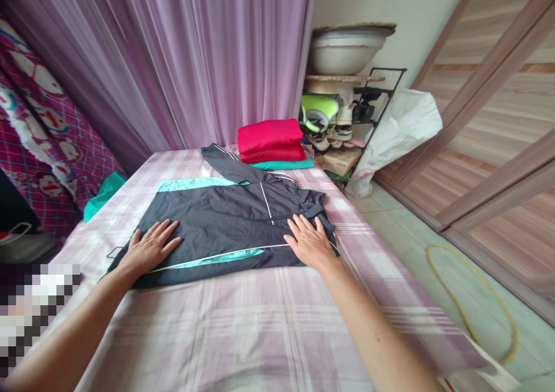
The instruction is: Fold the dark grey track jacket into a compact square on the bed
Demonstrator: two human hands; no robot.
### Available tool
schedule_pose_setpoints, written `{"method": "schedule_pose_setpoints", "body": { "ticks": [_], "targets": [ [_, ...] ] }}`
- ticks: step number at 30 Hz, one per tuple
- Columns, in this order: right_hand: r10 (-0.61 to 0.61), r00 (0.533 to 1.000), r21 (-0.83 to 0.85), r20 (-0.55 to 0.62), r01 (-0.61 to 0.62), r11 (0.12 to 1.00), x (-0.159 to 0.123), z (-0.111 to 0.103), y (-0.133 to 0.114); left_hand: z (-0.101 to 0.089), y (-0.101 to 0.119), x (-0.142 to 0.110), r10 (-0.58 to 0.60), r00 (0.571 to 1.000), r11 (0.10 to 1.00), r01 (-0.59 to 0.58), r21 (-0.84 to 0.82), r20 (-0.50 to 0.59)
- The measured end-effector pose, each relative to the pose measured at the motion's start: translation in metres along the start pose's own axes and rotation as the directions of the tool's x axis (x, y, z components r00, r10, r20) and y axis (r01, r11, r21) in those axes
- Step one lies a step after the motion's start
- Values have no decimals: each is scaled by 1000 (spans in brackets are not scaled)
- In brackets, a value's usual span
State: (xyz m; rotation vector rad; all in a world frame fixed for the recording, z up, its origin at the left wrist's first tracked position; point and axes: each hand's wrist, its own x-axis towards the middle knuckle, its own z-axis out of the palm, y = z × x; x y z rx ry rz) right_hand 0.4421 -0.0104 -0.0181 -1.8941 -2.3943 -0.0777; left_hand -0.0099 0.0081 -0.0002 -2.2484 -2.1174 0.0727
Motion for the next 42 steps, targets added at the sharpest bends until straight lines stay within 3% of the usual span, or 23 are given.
{"method": "schedule_pose_setpoints", "body": {
  "ticks": [3,5,8,10,12,14,17,21,25,29,32,37,42],
  "targets": [
    [19,1000,-3,-3,-19,1000,0,3,-2,-14,12,5,-40,998,999,40,-1,48],
    [15,1000,-2,-15,-15,1000,1,4,-4,-25,37,8,-54,998,999,54,-10,12],
    [4,1000,-5,-27,-4,1000,1,5,-4,-33,95,15,78,993,993,-86,-87,-88],
    [1,1000,-9,-28,-1,1000,1,5,-2,-30,133,19,213,974,965,-223,-137,-82],
    [-6,999,-10,-39,6,1000,0,6,0,-22,157,24,278,959,945,-282,-169,-46],
    [-17,998,-11,-56,17,1000,0,8,1,-13,167,27,302,953,935,-302,-185,-29],
    [-22,997,-19,-75,21,1000,0,10,1,-7,159,28,325,944,925,-328,-190,-49],
    [-11,995,-31,-97,8,999,0,11,0,-14,130,19,311,949,935,-315,-164,-51],
    [-18,993,-31,-114,15,999,0,15,2,-21,85,-4,173,981,980,-180,-87,-85],
    [-35,983,-33,-182,29,999,1,22,5,-16,47,-30,-8,990,999,0,-52,-141],
    [-39,961,-30,-275,32,999,0,21,4,-10,39,-40,-58,992,996,50,-72,-111],
    [-58,874,8,-483,70,997,-13,6,-2,-7,44,-40,-67,990,994,55,-99,-124],
    [26,877,51,-479,-2,999,-30,-2,-3,-7,40,-41,-50,984,990,26,-140,-173]
  ]
}}
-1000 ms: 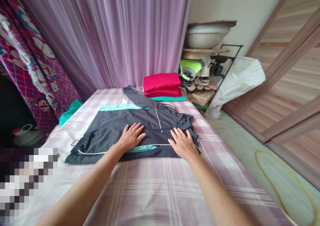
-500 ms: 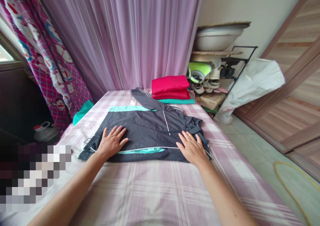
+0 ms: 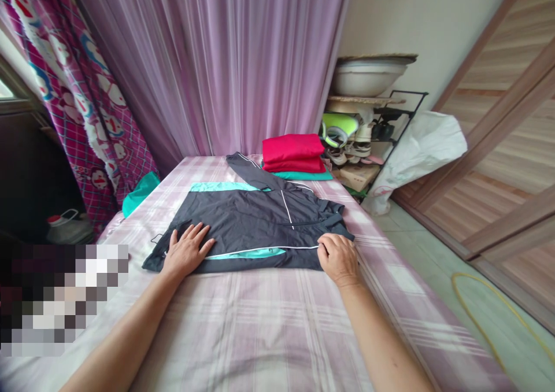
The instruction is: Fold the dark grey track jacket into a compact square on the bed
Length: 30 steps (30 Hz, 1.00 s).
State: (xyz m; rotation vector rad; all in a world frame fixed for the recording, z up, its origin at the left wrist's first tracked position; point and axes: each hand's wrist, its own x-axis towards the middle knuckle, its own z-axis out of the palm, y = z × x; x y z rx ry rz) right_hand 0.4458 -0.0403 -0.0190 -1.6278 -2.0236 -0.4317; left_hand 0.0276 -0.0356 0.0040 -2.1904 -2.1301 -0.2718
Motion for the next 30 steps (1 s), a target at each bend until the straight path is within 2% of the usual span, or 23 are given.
{"method": "schedule_pose_setpoints", "body": {
  "ticks": [6,9,12,17,20,23,26,30],
  "targets": [
    [44,997,80,64,-49,996,-9,-3,2,-2,-7,-9,184,970,967,-208,-145,-161],
    [10,990,140,143,-31,990,-17,-4,13,-2,-17,-19,290,950,937,-306,-169,-113],
    [-92,969,192,230,48,980,-29,-6,32,-2,-37,-27,387,921,908,-388,-155,-41],
    [-251,946,157,208,221,963,-34,-11,54,-10,-66,-27,492,869,869,-485,-98,59],
    [-327,926,118,187,310,944,-24,-10,54,-20,-67,-26,525,840,851,-522,-57,135],
    [-339,925,80,173,330,940,-11,-10,51,-28,-61,-27,535,823,842,-539,-37,192],
    [-324,930,29,173,324,946,1,-15,46,-32,-55,-29,487,847,868,-496,-13,212],
    [-351,932,-17,91,354,935,4,-33,43,-37,-52,-37,406,890,908,-418,17,206]
  ]
}}
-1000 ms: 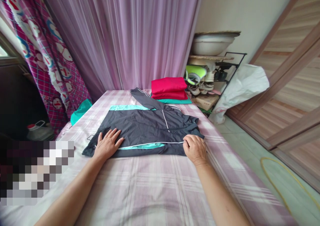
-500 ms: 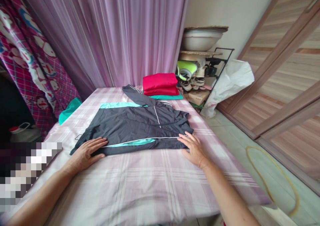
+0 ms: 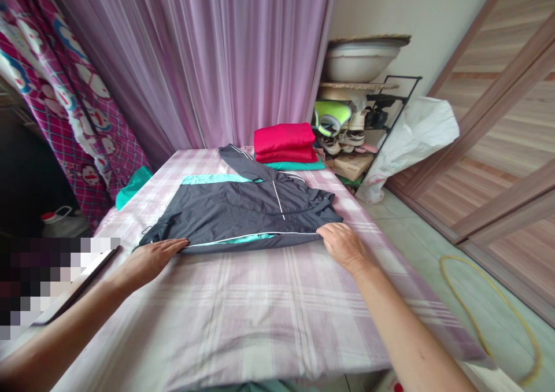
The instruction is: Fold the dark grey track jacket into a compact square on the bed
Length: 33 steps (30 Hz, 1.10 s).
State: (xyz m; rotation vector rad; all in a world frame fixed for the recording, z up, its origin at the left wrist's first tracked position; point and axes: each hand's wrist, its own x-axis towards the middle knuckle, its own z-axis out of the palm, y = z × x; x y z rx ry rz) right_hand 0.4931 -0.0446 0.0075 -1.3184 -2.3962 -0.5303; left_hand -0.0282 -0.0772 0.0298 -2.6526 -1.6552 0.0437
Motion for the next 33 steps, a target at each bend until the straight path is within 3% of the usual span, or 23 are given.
{"method": "schedule_pose_setpoints", "body": {
  "ticks": [4,7,11,15,18,20,24,28,30,33],
  "targets": [
    [-58,996,15,-61,59,998,-17,-15,-7,-2,7,-16,22,1000,999,-22,-37,-20],
    [-46,999,64,-24,48,997,-31,-15,-13,-2,13,-24,16,1000,999,-15,-48,22],
    [50,987,129,152,-70,989,-32,-17,-17,-10,14,-26,16,999,994,-10,-110,48],
    [29,910,205,413,-124,971,-16,-40,-15,-28,9,-18,56,993,974,-31,-226,107],
    [17,865,250,501,-164,954,5,-57,-18,-38,7,2,10,993,968,21,-251,121],
    [32,863,269,504,-192,944,24,-61,-24,-39,9,23,-13,997,969,30,-244,72],
    [111,928,305,355,-227,925,72,-48,-57,-25,26,73,-122,992,982,122,-145,7],
    [49,979,407,199,-128,904,119,-20,-109,3,46,103,-245,970,969,244,-33,-7],
    [31,979,428,203,-117,896,133,-3,-131,16,51,106,-261,965,965,261,-32,-18],
    [21,945,431,325,-168,887,138,21,-151,27,51,105,-247,967,969,244,-48,-57]
  ]
}}
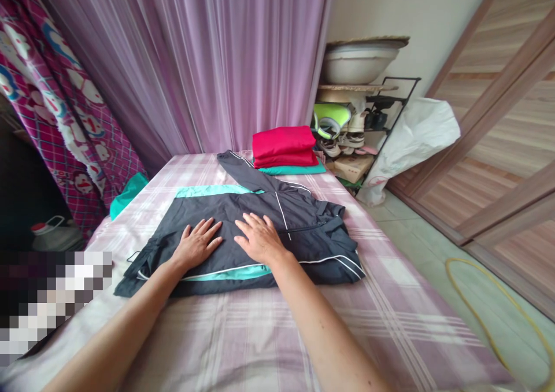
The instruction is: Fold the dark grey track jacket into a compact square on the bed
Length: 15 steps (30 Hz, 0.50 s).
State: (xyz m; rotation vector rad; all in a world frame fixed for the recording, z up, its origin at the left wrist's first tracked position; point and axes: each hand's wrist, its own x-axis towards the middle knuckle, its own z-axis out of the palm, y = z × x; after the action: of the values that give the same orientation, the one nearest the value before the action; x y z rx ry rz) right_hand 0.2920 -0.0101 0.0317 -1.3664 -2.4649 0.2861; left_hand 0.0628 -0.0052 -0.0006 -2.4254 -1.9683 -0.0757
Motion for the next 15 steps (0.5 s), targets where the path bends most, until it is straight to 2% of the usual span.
{"method": "schedule_pose_setpoints", "body": {
  "ticks": [2,4,15],
  "targets": [
    [34,996,22,82,-36,999,0,14,2,3,-3,-1,14,1000,1000,-14,-10,-21],
    [52,992,45,111,-57,997,-2,23,5,3,-4,-1,19,999,1000,-19,-16,-36],
    [52,997,97,53,-57,994,-6,25,9,10,-9,-1,23,998,1000,-23,-13,-57]
  ]
}}
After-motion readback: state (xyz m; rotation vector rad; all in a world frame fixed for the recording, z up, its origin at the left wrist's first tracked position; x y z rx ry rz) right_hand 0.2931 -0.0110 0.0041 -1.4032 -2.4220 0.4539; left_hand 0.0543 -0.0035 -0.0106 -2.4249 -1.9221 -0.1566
